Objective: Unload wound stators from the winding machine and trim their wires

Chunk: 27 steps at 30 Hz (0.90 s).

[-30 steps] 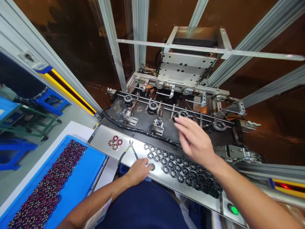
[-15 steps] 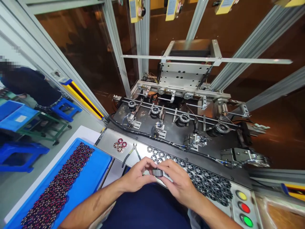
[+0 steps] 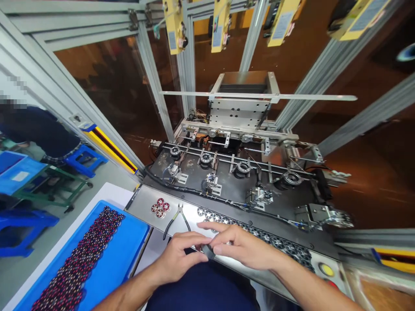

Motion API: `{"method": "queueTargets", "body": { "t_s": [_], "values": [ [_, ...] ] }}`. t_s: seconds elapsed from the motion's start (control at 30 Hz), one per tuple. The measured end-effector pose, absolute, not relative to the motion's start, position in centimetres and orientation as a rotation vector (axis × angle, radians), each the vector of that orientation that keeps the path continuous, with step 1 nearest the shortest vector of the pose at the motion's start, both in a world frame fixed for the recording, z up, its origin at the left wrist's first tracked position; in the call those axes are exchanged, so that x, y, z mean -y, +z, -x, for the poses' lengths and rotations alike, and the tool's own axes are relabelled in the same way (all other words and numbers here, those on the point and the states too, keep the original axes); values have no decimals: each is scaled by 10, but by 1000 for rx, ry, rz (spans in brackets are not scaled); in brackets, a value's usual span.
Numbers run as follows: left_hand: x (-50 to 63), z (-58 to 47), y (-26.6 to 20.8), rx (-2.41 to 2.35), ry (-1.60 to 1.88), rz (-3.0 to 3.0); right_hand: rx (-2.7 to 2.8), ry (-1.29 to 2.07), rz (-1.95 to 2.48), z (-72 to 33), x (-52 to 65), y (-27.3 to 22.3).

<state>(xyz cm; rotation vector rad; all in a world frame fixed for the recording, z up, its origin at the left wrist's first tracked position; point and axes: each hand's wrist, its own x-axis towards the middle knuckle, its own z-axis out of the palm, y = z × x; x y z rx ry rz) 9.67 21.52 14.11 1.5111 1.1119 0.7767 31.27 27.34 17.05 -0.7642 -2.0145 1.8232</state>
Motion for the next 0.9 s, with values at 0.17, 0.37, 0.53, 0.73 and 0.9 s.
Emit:
{"method": "queueTargets", "body": {
  "t_s": [0.17,0.37,0.53,0.73,0.9],
  "values": [
    [-217,-96,121,-1001,741,-1542,2039,1994,501,-321,-284,177],
    [-237,-101,50,-1354,494,-1944,2427,984,1132,-388,-385,178],
    [-244,-108,13,-1404,373,-2080,2459,747,1409,-429,-476,129],
    [-245,-108,-3,-1425,327,-2154,2521,581,1489,-439,-495,83],
    [-250,-107,-10,-1414,352,-2147,2593,568,1474,-446,-500,74]
  ]
}}
